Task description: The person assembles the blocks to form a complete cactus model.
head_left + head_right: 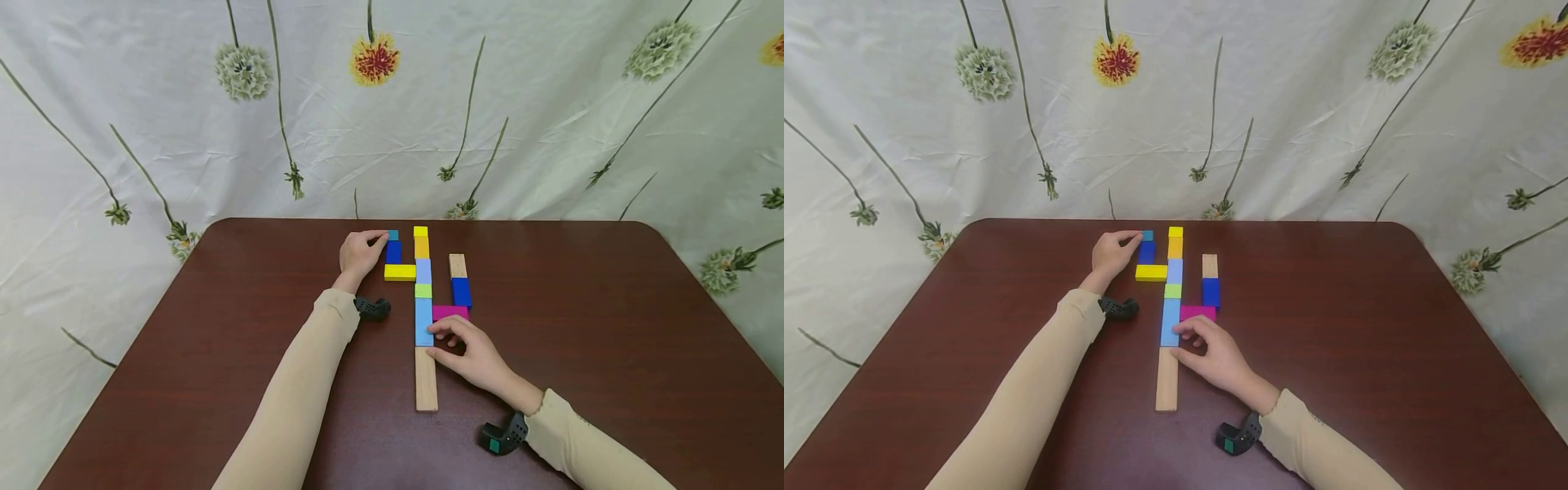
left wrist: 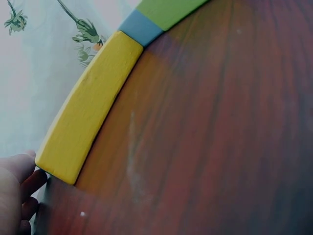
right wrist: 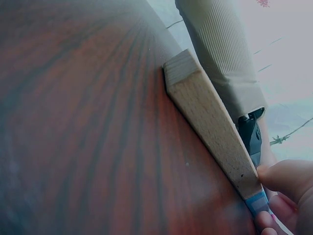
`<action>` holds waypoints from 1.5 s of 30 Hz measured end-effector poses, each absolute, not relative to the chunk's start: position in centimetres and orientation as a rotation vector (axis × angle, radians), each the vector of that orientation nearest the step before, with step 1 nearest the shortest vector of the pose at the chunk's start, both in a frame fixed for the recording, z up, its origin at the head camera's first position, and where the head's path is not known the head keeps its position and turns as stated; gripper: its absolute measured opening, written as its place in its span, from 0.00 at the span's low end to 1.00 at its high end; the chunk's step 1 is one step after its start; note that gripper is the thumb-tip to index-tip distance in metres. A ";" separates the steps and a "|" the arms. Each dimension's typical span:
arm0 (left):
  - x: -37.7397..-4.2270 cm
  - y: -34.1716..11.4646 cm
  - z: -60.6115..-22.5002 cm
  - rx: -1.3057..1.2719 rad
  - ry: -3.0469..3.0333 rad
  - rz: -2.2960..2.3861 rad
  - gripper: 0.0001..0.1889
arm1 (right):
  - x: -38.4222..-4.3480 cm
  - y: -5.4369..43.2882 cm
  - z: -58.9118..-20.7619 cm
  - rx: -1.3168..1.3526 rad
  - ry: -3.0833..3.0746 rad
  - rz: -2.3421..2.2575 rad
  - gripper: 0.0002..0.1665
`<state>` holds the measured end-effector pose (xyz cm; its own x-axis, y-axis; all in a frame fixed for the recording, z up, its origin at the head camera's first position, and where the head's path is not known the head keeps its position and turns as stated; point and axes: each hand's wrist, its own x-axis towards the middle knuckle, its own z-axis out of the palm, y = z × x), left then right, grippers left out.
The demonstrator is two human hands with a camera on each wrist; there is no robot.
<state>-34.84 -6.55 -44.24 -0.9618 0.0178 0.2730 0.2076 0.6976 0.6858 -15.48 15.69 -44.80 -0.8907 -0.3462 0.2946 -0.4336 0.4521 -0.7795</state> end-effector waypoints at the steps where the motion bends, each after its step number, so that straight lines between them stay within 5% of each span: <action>1: -34.8 -6.5 -44.2 -0.182 -2.661 -1.118 0.16 | -15.5 15.7 -44.8 0.700 -2.596 1.436 0.17; 45: -34.7 -6.6 -44.5 -0.220 -2.654 -1.158 0.16 | -15.4 15.6 -44.7 0.715 -2.582 1.443 0.17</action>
<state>-34.74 -6.59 -44.48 -0.9606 0.0429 0.2747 0.2305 0.6753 0.7006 -15.36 15.61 -44.66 -0.8850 -0.3507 0.3062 -0.4445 0.4413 -0.7795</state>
